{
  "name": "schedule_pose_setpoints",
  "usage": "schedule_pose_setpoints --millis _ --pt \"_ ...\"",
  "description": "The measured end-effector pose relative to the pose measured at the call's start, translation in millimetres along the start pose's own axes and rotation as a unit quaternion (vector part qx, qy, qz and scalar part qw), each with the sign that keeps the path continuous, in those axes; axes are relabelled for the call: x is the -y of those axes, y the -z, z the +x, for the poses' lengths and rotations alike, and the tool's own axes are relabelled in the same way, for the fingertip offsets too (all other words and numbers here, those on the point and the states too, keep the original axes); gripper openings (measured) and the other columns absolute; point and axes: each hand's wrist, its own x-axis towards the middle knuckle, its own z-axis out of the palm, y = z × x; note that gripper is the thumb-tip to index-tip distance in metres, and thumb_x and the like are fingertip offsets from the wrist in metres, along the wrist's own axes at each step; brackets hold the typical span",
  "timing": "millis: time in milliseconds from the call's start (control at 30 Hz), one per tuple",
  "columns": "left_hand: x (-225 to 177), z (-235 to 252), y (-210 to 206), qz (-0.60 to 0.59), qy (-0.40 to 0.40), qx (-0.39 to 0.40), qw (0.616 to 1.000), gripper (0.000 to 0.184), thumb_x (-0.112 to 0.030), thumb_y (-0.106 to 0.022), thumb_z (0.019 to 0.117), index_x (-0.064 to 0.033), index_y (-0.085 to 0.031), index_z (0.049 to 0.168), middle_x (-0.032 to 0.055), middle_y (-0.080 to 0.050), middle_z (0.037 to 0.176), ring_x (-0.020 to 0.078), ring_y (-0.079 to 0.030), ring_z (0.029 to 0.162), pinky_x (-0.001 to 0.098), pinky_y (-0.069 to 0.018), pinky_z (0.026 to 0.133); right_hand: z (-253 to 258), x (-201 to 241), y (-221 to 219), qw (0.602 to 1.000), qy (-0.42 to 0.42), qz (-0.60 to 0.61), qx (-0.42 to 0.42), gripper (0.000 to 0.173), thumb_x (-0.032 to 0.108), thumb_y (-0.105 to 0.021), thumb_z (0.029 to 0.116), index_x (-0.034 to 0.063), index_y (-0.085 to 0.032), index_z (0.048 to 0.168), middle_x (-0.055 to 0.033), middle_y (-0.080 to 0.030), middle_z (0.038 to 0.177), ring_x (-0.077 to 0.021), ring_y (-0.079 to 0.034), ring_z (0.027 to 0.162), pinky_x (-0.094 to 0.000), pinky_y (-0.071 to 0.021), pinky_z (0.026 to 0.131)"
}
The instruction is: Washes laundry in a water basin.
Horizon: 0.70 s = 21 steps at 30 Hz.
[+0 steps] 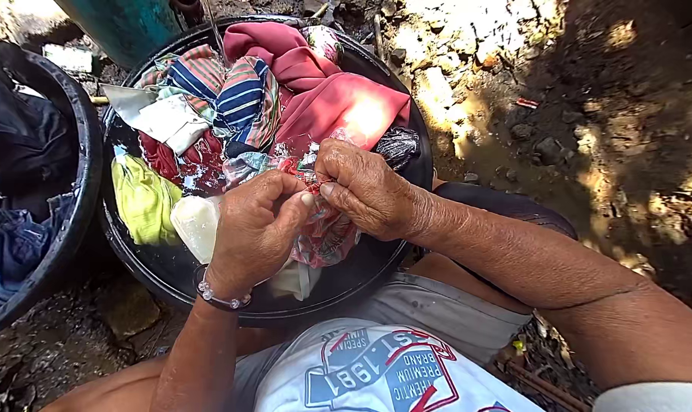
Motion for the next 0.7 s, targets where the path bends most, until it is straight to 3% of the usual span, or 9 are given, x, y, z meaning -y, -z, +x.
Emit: schedule_pose_setpoints --millis 233,700 --pt "-2.5 3.2 -5.7 0.032 -0.011 -0.013 0.999 0.010 -0.004 -0.057 0.0961 -0.0007 -0.065 0.090 -0.0021 -0.060 0.076 -0.0021 -0.056 0.065 0.0117 -0.0487 0.061 -1.2 0.5 -3.9 1.000 -0.027 0.014 -0.003 0.020 0.007 -0.043 0.1001 0.0003 -0.056 0.087 -0.0104 -0.052 0.086 -0.0162 -0.054 0.084 -0.0238 -0.0443 0.072" --pt "2.6 4.3 -6.0 0.032 -0.047 -0.022 0.998 0.012 -0.002 -0.055 0.0985 0.0011 -0.064 0.091 0.0011 -0.059 0.080 0.0014 -0.057 0.068 0.0150 -0.0507 0.065 -1.6 -6.1 -1.0 0.996 -0.021 0.087 -0.001 0.017 0.008 -0.045 0.0975 -0.0005 -0.058 0.089 -0.0085 -0.053 0.089 -0.0116 -0.053 0.087 -0.0204 -0.0431 0.076"
